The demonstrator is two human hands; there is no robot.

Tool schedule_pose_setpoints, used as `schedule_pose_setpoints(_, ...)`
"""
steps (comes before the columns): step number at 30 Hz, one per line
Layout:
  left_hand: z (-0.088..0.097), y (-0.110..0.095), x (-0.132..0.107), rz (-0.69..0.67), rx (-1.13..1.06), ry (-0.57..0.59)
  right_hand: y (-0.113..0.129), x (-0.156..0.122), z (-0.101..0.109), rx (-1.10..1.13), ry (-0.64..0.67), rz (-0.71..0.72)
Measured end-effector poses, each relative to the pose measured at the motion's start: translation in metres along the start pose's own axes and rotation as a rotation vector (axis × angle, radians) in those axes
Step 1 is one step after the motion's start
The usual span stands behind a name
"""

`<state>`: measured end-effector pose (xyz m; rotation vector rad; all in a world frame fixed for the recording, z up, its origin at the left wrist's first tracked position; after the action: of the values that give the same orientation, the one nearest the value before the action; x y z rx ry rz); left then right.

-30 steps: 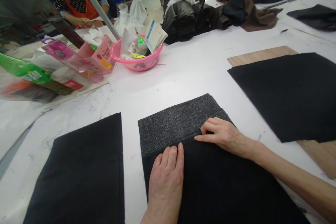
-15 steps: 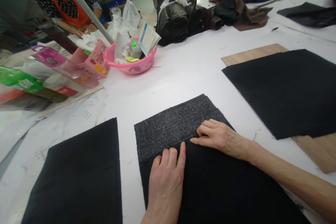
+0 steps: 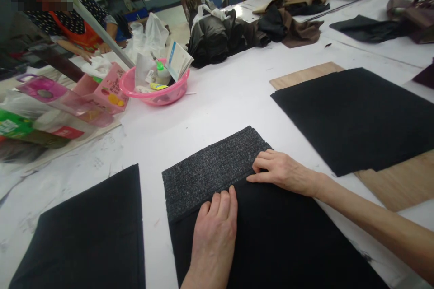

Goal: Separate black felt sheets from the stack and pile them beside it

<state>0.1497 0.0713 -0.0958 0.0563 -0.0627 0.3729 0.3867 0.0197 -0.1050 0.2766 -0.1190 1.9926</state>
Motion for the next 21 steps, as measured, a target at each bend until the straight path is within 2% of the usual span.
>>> schedule_pose_setpoints(4,-0.003,0.001,0.001,-0.009,-0.032,-0.001,-0.008,-0.010,0.002,0.003,-0.015,-0.016)
schedule_pose_setpoints(13,0.001,0.000,0.007,0.024,-0.072,0.047,-0.009,-0.018,-0.002,0.034,-0.026,-0.043)
schedule_pose_setpoints(17,-0.001,-0.002,0.014,-0.049,-0.053,0.025,-0.009,-0.019,-0.001,0.024,-0.014,-0.050)
schedule_pose_setpoints(21,-0.001,-0.002,0.020,-0.113,-0.028,0.063,-0.009,-0.019,-0.001,0.001,-0.024,-0.036)
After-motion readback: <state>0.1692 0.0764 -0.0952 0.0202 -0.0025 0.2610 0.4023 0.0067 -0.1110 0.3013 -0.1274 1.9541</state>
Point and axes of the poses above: each hand's wrist, its own x-axis towards the middle knuckle, its own z-axis out of the back of the hand, y = z × x, the point moved 1 cm from there along x, towards the middle knuckle, and after that the axes turned 13 degrees about -x, right-handed, at the moved point
